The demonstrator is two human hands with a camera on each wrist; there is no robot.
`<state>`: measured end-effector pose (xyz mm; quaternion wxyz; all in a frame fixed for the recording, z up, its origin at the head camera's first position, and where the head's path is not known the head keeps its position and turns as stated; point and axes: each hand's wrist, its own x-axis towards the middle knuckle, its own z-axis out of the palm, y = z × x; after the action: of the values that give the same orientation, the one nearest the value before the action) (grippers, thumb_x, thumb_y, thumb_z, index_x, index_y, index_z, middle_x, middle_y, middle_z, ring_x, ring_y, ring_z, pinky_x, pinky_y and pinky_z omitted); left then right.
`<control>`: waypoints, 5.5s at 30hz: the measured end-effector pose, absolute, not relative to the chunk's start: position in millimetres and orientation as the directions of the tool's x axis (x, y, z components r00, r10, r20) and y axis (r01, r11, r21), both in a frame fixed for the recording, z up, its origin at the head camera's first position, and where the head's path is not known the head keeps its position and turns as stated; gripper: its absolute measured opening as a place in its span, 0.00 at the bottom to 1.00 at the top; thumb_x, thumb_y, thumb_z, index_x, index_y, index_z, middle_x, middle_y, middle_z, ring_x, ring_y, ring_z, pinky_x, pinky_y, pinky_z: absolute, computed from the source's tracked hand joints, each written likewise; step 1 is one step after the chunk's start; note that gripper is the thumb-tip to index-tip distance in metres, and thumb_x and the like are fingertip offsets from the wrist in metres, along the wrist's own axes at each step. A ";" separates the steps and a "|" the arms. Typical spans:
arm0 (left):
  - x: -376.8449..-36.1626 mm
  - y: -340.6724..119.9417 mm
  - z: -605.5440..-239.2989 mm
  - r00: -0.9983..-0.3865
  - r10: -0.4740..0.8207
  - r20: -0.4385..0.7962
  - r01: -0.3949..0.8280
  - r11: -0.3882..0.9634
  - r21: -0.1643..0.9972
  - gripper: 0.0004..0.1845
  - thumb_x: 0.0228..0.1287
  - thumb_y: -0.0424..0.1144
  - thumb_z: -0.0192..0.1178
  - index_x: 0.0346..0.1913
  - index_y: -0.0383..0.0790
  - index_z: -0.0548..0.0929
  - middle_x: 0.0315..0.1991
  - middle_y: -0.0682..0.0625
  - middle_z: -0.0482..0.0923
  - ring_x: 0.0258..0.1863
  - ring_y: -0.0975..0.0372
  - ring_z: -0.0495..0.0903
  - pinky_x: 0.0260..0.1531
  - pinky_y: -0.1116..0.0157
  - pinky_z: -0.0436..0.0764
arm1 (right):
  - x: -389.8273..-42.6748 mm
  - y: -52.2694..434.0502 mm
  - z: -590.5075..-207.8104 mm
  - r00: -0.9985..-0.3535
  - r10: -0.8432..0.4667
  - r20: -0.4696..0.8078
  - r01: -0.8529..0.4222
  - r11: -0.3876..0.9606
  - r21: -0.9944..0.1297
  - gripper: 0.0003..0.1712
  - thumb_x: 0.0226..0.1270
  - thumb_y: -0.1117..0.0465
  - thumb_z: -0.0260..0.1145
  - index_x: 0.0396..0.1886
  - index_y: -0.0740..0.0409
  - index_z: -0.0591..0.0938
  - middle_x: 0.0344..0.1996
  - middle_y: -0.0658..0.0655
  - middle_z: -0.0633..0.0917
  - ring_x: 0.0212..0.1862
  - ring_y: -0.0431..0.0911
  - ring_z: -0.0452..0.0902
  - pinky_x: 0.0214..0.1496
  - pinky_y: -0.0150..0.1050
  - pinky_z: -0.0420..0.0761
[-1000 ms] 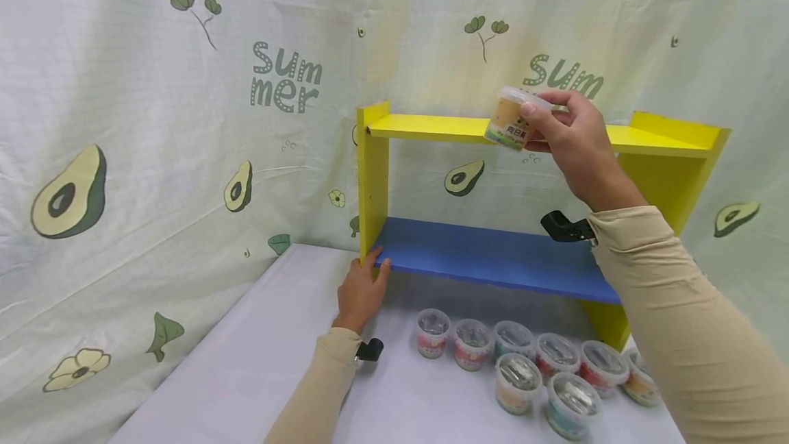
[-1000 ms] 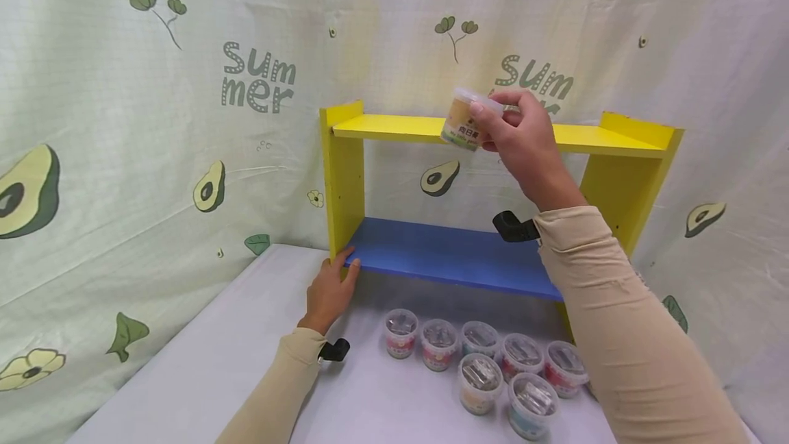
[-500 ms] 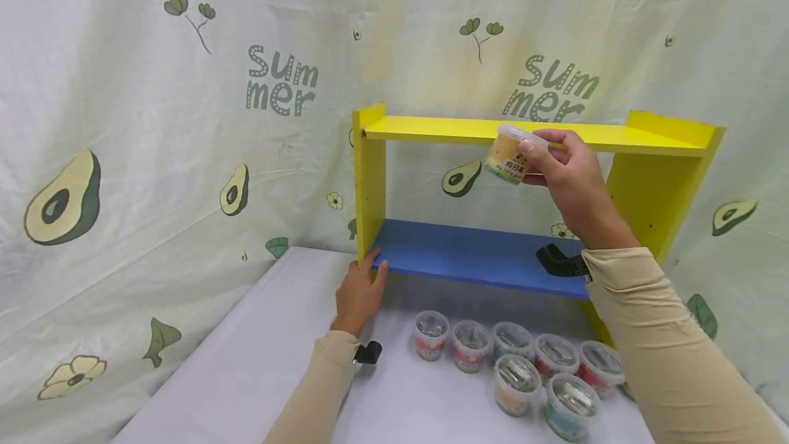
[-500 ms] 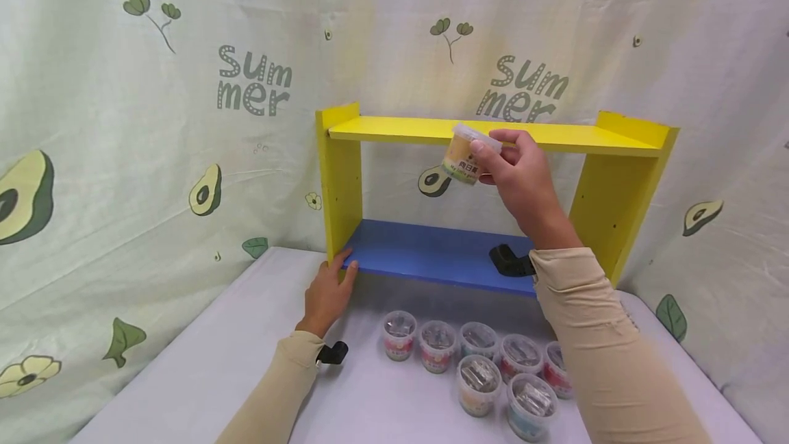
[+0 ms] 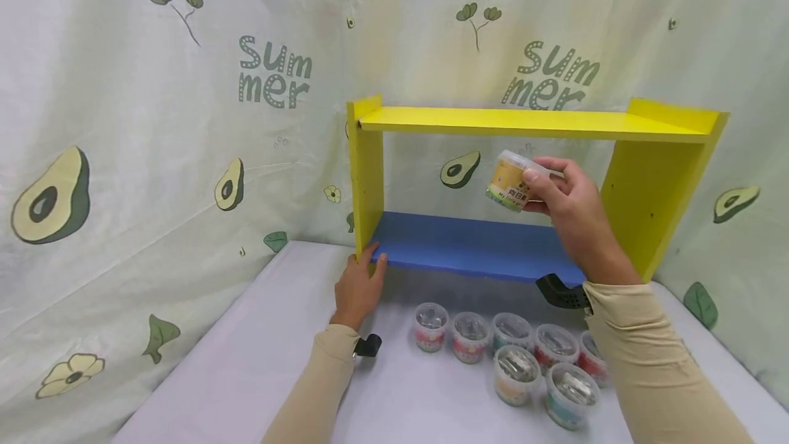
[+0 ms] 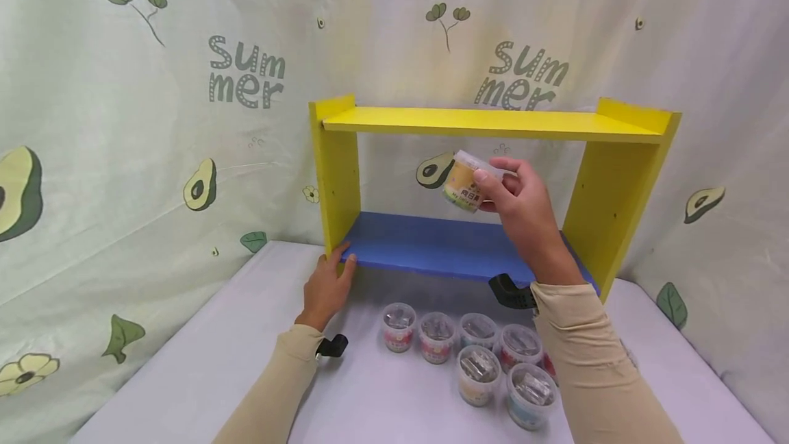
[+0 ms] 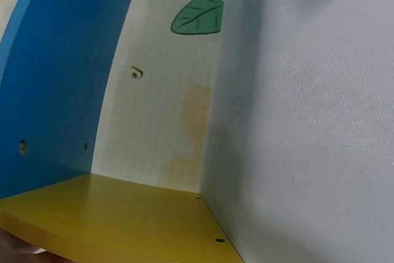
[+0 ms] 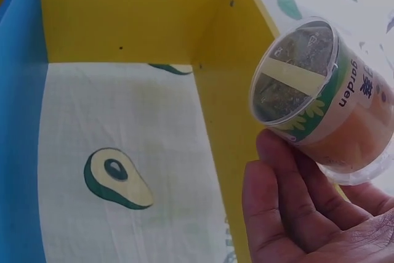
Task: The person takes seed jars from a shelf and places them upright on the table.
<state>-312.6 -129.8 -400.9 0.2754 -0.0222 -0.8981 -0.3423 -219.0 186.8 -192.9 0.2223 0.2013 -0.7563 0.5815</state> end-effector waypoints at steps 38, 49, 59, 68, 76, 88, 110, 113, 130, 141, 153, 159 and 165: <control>-313.0 -128.9 -397.6 -0.846 -0.157 0.509 0.218 0.770 0.600 0.31 0.75 0.66 0.42 0.72 0.56 0.71 0.53 0.37 0.75 0.41 0.47 0.80 0.39 0.47 0.80 | -202.5 197.0 -271.7 -0.880 -0.064 0.471 -0.461 0.359 -0.812 0.34 0.77 0.50 0.59 0.71 0.66 0.62 0.60 0.70 0.77 0.47 0.39 0.79 0.47 0.28 0.79; -313.1 -127.9 -399.2 -0.849 -0.151 0.506 0.217 0.774 0.595 0.30 0.75 0.65 0.44 0.72 0.56 0.71 0.53 0.37 0.75 0.41 0.47 0.81 0.38 0.48 0.81 | -198.4 200.7 -286.7 -0.910 -0.047 0.413 -0.396 0.401 -0.826 0.35 0.77 0.47 0.59 0.72 0.64 0.62 0.61 0.69 0.77 0.49 0.40 0.79 0.47 0.27 0.79; -314.6 -126.6 -401.2 -0.846 -0.149 0.512 0.221 0.776 0.591 0.31 0.75 0.65 0.44 0.72 0.55 0.71 0.52 0.38 0.75 0.39 0.49 0.80 0.37 0.49 0.80 | -188.9 192.2 -309.0 -0.925 -0.083 0.370 -0.373 0.382 -0.846 0.35 0.76 0.50 0.60 0.72 0.64 0.61 0.62 0.69 0.76 0.53 0.47 0.78 0.49 0.29 0.79; -314.8 -127.1 -398.8 -0.847 -0.153 0.510 0.215 0.778 0.590 0.31 0.75 0.66 0.43 0.72 0.56 0.71 0.52 0.38 0.75 0.39 0.49 0.80 0.37 0.49 0.80 | -181.2 173.5 -327.4 -0.942 -0.137 0.306 -0.335 0.356 -0.872 0.37 0.75 0.52 0.64 0.72 0.64 0.58 0.62 0.69 0.75 0.55 0.56 0.77 0.50 0.36 0.81; -313.4 -128.6 -400.8 -0.844 -0.156 0.513 0.213 0.781 0.588 0.31 0.75 0.65 0.44 0.72 0.56 0.71 0.51 0.37 0.75 0.38 0.49 0.80 0.36 0.50 0.80 | -172.7 162.0 -338.2 -0.970 -0.142 0.196 -0.237 0.393 -0.889 0.41 0.71 0.49 0.67 0.73 0.61 0.59 0.66 0.69 0.72 0.59 0.55 0.76 0.56 0.48 0.80; -312.5 -126.7 -401.6 -0.845 -0.149 0.513 0.219 0.779 0.588 0.32 0.75 0.66 0.42 0.73 0.55 0.70 0.50 0.38 0.74 0.36 0.51 0.79 0.35 0.51 0.80 | -160.1 143.4 -357.3 -0.969 -0.194 0.151 -0.218 0.394 -0.893 0.39 0.66 0.53 0.71 0.69 0.61 0.65 0.63 0.65 0.74 0.62 0.57 0.75 0.52 0.45 0.81; -314.3 -126.7 -401.2 -0.842 -0.149 0.519 0.221 0.782 0.583 0.32 0.74 0.66 0.42 0.73 0.56 0.70 0.51 0.37 0.74 0.37 0.49 0.79 0.35 0.51 0.81 | -153.2 131.6 -382.6 -0.950 -0.252 0.186 -0.294 0.515 -0.805 0.37 0.58 0.56 0.76 0.63 0.63 0.71 0.52 0.60 0.81 0.51 0.51 0.81 0.46 0.39 0.80; -314.2 -127.1 -402.7 -0.840 -0.151 0.521 0.219 0.784 0.581 0.31 0.74 0.66 0.43 0.73 0.56 0.70 0.51 0.37 0.74 0.38 0.48 0.80 0.36 0.50 0.81 | -152.3 131.0 -387.2 -0.946 -0.257 0.199 -0.312 0.543 -0.780 0.37 0.57 0.56 0.77 0.63 0.63 0.72 0.49 0.58 0.82 0.48 0.49 0.81 0.44 0.37 0.80; -312.7 -127.8 -400.8 -0.842 -0.153 0.518 0.219 0.780 0.587 0.31 0.75 0.64 0.45 0.72 0.55 0.71 0.52 0.37 0.74 0.39 0.49 0.80 0.38 0.50 0.82 | -143.1 116.6 -397.3 -0.955 -0.188 0.228 -0.292 0.712 -0.638 0.37 0.55 0.52 0.77 0.63 0.60 0.75 0.57 0.61 0.80 0.62 0.58 0.74 0.63 0.59 0.71; -314.0 -128.0 -403.7 -0.838 -0.157 0.523 0.218 0.783 0.583 0.31 0.75 0.65 0.43 0.72 0.55 0.71 0.51 0.37 0.75 0.38 0.49 0.80 0.37 0.49 0.81 | -137.6 119.5 -396.4 -0.971 -0.198 0.132 -0.238 0.801 -0.549 0.37 0.60 0.50 0.74 0.65 0.61 0.74 0.59 0.63 0.76 0.62 0.60 0.73 0.60 0.61 0.72; -310.9 -130.7 -405.7 -0.845 -0.155 0.513 0.208 0.788 0.580 0.31 0.75 0.65 0.43 0.72 0.55 0.71 0.47 0.39 0.74 0.35 0.51 0.78 0.34 0.51 0.80 | -134.1 114.7 -389.5 -0.975 -0.180 0.129 -0.218 0.882 -0.417 0.31 0.61 0.49 0.73 0.57 0.64 0.79 0.55 0.65 0.77 0.55 0.61 0.78 0.55 0.60 0.77; -314.9 -130.5 -404.2 -0.830 -0.148 0.538 0.234 0.784 0.576 0.32 0.75 0.67 0.40 0.72 0.57 0.71 0.50 0.39 0.75 0.38 0.50 0.80 0.34 0.49 0.80 | -136.0 115.1 -390.9 -0.946 -0.193 0.260 -0.277 0.898 -0.341 0.32 0.61 0.46 0.75 0.55 0.64 0.80 0.52 0.63 0.79 0.47 0.57 0.81 0.50 0.55 0.80; -315.9 -129.8 -404.3 -0.832 -0.147 0.535 0.233 0.782 0.578 0.31 0.75 0.66 0.41 0.72 0.57 0.71 0.53 0.37 0.76 0.39 0.48 0.81 0.34 0.48 0.80 | -135.9 117.2 -390.9 -0.937 -0.188 0.293 -0.279 0.910 -0.308 0.33 0.60 0.48 0.75 0.56 0.66 0.80 0.51 0.65 0.79 0.45 0.58 0.82 0.48 0.55 0.81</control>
<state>-315.9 -129.8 -404.3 0.2888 -0.0237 -0.8987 -0.3292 -135.9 117.2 -390.9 0.1294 0.1207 -0.9685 0.1751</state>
